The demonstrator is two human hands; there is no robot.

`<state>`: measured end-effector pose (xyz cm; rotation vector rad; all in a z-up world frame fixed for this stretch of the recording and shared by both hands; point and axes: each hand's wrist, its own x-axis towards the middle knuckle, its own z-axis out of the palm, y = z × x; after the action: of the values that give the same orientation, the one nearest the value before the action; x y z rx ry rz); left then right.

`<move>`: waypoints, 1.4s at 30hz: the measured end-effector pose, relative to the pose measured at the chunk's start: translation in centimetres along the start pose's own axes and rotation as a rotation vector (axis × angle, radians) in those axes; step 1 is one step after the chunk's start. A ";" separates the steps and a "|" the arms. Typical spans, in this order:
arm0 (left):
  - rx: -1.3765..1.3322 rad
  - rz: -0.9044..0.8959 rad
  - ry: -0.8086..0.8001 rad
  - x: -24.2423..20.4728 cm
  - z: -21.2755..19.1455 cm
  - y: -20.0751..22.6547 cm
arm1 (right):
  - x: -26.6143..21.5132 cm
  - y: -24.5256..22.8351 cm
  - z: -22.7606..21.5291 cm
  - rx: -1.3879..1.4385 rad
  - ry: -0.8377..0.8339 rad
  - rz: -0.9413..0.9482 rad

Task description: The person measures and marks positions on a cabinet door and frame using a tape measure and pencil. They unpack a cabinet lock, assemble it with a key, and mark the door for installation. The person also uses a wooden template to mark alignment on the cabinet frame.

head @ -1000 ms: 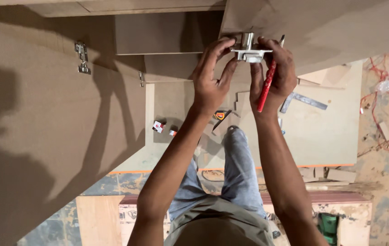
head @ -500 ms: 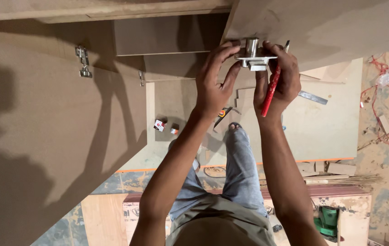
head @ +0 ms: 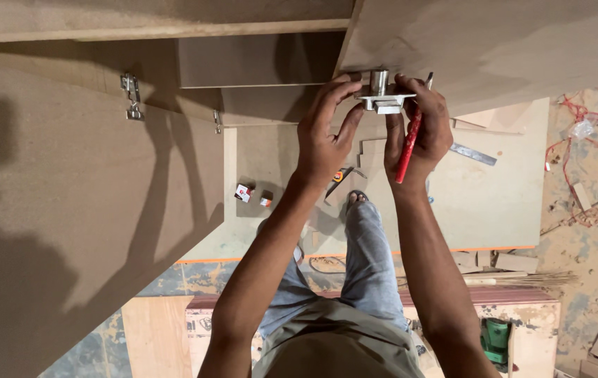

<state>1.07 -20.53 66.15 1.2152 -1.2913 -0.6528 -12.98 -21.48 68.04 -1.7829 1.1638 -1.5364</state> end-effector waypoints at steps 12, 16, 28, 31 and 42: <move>-0.041 0.013 0.058 0.5 0.2 0.8 | 0.4 -0.9 0.0 -0.042 0.063 0.029; -0.005 -0.037 0.054 0.6 0.2 1.5 | 0.8 -1.3 -0.1 -0.084 0.078 0.007; -0.009 -0.089 0.064 0.5 0.2 1.7 | 0.9 -1.0 -0.4 -0.085 0.085 0.059; -0.001 -0.117 0.062 0.6 0.2 1.4 | 1.1 -1.1 -0.1 0.015 0.097 0.050; 0.067 -0.219 -0.026 1.5 -0.6 2.4 | 2.1 -3.7 -0.5 -0.119 0.057 0.125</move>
<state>1.33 -21.02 69.04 1.4203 -1.2196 -0.7901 -12.47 -21.31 72.32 -1.7150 1.3934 -1.4820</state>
